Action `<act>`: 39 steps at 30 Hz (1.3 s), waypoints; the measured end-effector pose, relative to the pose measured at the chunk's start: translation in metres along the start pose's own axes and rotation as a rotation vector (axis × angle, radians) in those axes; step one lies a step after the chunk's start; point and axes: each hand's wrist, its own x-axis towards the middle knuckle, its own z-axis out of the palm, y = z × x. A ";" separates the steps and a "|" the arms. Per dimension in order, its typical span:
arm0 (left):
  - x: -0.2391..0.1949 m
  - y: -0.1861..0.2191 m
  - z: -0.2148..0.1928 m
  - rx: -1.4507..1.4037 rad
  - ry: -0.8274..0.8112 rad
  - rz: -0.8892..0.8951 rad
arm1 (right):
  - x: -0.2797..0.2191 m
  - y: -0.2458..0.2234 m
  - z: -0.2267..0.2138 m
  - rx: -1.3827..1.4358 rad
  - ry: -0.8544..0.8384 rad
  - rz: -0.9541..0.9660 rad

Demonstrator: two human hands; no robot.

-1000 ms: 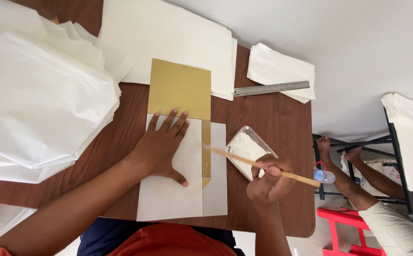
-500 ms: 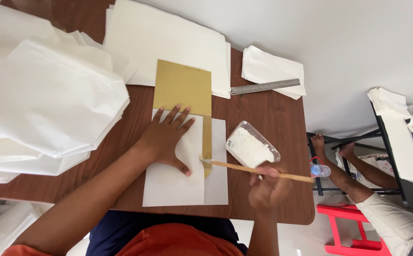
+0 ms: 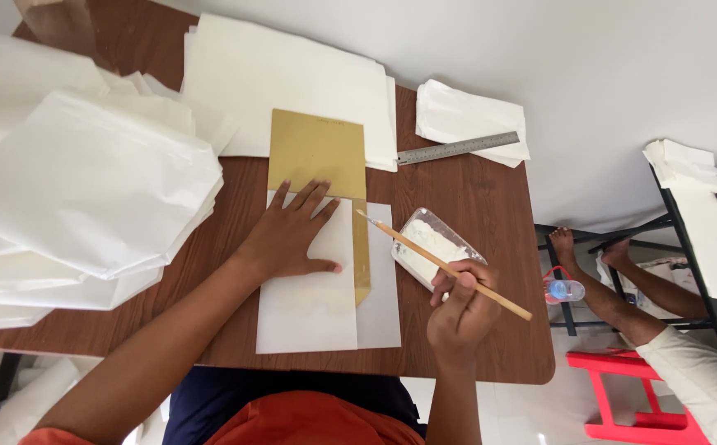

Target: Applying glue to a paper template with a brush and folding the edges to assemble a paper bag.

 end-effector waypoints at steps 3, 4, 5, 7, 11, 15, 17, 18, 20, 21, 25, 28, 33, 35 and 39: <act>0.004 -0.003 0.003 -0.026 0.034 0.045 | 0.001 0.007 0.004 -0.011 -0.031 0.027; 0.006 -0.006 0.007 -0.048 0.057 0.072 | 0.002 0.008 0.006 -0.020 -0.062 0.028; 0.004 -0.005 0.006 -0.043 0.053 0.073 | 0.004 0.008 0.006 -0.016 -0.058 0.032; 0.001 -0.005 0.002 -0.102 0.135 0.131 | 0.008 0.009 0.009 -0.045 -0.131 0.021; -0.004 -0.001 -0.010 -0.096 0.059 0.101 | 0.007 0.024 0.012 -0.076 -0.205 0.032; -0.002 0.003 -0.006 -0.073 -0.096 0.008 | -0.008 0.045 0.006 0.098 -0.186 0.135; -0.003 0.000 0.011 -0.071 -0.120 -0.004 | -0.014 0.048 -0.001 0.202 -0.126 0.194; -0.005 -0.001 0.026 -0.003 0.090 0.042 | -0.013 0.043 -0.008 0.274 -0.122 0.213; -0.004 -0.007 0.037 0.078 0.305 0.090 | -0.014 0.046 -0.017 0.354 -0.105 0.226; -0.004 -0.007 0.037 0.142 0.323 0.092 | -0.020 0.052 -0.025 0.280 0.034 0.413; -0.004 -0.003 0.024 0.085 0.265 0.112 | -0.014 0.072 -0.078 0.482 0.602 0.934; -0.002 -0.005 0.021 0.045 0.214 0.143 | -0.007 0.057 -0.060 -0.154 0.534 0.244; -0.001 -0.002 0.016 0.033 0.192 0.154 | -0.001 0.030 -0.070 -0.437 0.524 0.079; -0.001 -0.001 0.015 0.038 0.190 0.147 | -0.002 0.031 -0.075 -0.538 0.435 0.064; -0.001 0.004 0.013 -0.011 0.212 0.133 | -0.033 0.079 -0.098 -0.470 0.350 -0.307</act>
